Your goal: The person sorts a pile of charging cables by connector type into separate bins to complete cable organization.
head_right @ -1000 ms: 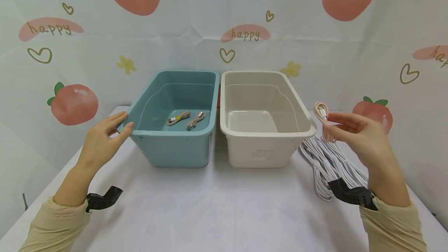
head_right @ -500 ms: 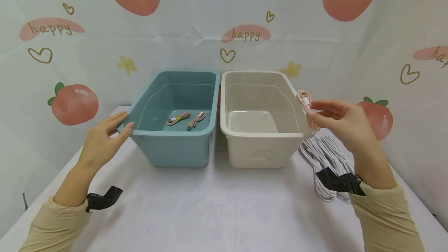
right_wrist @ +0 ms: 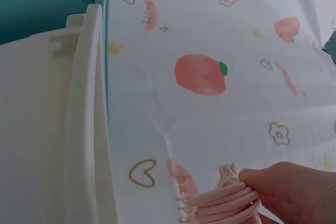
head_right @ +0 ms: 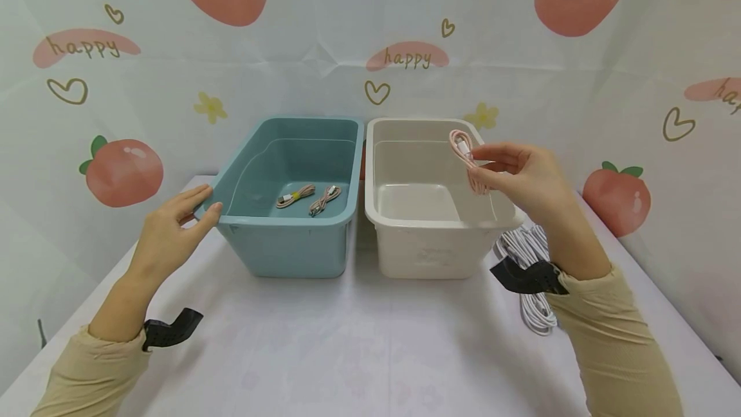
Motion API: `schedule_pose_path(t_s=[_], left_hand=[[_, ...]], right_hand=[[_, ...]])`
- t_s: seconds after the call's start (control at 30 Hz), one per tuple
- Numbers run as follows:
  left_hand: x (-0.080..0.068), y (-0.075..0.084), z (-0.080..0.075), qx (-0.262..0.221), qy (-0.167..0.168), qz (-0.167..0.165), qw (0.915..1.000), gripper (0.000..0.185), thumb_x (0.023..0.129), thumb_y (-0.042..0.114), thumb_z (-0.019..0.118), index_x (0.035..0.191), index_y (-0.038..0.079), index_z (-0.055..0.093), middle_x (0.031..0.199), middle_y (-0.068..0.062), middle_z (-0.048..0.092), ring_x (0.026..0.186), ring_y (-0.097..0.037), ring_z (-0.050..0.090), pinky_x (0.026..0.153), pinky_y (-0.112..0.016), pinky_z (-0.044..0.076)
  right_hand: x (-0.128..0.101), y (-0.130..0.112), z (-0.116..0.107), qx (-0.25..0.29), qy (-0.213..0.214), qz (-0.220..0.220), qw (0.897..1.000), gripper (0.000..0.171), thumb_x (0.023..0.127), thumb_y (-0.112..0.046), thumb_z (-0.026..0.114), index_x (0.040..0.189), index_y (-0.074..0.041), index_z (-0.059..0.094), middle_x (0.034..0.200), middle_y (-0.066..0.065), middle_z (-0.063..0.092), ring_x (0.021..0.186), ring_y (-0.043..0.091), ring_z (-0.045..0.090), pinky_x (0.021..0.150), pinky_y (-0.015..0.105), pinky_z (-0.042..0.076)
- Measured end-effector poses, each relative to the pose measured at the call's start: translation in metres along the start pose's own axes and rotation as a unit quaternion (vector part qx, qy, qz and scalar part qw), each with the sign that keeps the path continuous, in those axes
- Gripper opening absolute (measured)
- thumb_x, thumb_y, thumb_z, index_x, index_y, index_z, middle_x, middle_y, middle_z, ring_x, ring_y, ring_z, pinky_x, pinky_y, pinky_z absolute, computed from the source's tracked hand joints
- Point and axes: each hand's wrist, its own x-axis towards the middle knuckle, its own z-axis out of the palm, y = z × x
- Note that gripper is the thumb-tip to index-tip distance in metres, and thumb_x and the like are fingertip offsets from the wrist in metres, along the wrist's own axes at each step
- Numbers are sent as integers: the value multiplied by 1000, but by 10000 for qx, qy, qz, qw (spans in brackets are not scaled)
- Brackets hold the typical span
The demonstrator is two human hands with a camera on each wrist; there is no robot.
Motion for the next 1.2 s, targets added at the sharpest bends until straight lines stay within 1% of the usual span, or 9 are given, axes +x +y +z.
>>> schedule_pose_path(t_s=[0.07, 0.13, 0.23, 0.37, 0.5, 0.57, 0.73, 0.97, 1.2], left_hand=[[0, 0, 0, 3, 5, 8, 10000, 52, 92, 32, 55, 133, 2, 50, 139, -18, 49, 124, -36, 50, 97, -50, 46], [0, 0, 0, 10, 10, 14, 10000, 51, 92, 32, 55, 133, 2, 50, 139, -18, 49, 125, -36, 50, 96, -50, 46], [0, 0, 0, 26, 28, 19, 10000, 51, 92, 32, 55, 133, 1, 50, 139, -18, 49, 124, -36, 50, 96, -49, 46], [0, -1, 0, 87, 62, 16, 9999, 52, 92, 33, 54, 133, 0, 50, 138, -18, 50, 123, -36, 51, 95, -49, 46], [-1, 1, -1, 51, 42, 1, 10000, 52, 92, 33, 54, 133, 0, 50, 138, -18, 50, 123, -37, 51, 96, -50, 46], [-1, 1, -1, 28, 36, 7, 10000, 52, 92, 33, 55, 133, 1, 50, 139, -18, 49, 123, -37, 51, 96, -51, 46], [-1, 1, -1, 18, 28, 16, 10000, 52, 92, 32, 56, 133, 1, 50, 139, -18, 49, 123, -37, 51, 96, -50, 46], [-1, 1, -1, 8, -3, 0, 10000, 52, 92, 31, 56, 133, 1, 50, 139, -19, 49, 124, -38, 50, 96, -52, 46], [0, 1, 0, 33, 7, -7, 10000, 52, 92, 32, 55, 133, 0, 50, 139, -19, 49, 123, -38, 50, 96, -51, 46]], right_hand=[[4, -5, 4, -80, -25, 23, 10000, 24, 82, -18, 71, 99, -33, 69, 79, -28, 67, 80, -11, 63, 70, 6, 48], [7, -10, 8, -172, -66, 10, 9998, 22, 82, -20, 72, 100, -32, 68, 78, -29, 67, 80, -11, 63, 69, 6, 48], [13, -18, 16, -306, -170, -8, 9994, 22, 82, -25, 72, 103, -28, 69, 78, -28, 67, 80, -10, 62, 70, 8, 48], [20, -28, 28, -264, -364, -67, 9990, 28, 82, -27, 72, 108, -18, 68, 79, -21, 70, 78, -6, 64, 70, 11, 50], [28, -38, 39, -250, -533, -137, 9982, 33, 81, -27, 73, 109, -12, 67, 80, -16, 71, 76, -2, 65, 70, 13, 50], [32, -42, 45, -232, -592, -236, 9977, 32, 81, -24, 73, 109, -9, 67, 80, -16, 70, 77, -2, 65, 69, 14, 50], [41, -49, 58, 33, -764, -442, 9961, 30, 81, -15, 72, 108, -1, 67, 82, -13, 70, 76, 0, 66, 68, 15, 52], [56, -56, 73, 32, -984, -385, 9944, 30, 82, -16, 71, 109, -3, 66, 87, -7, 71, 79, 2, 65, 71, 15, 53], [69, -64, 88, -85, -1154, -240, 9930, 29, 82, -23, 72, 107, -9, 67, 92, -4, 73, 83, 4, 64, 72, 20, 52]])
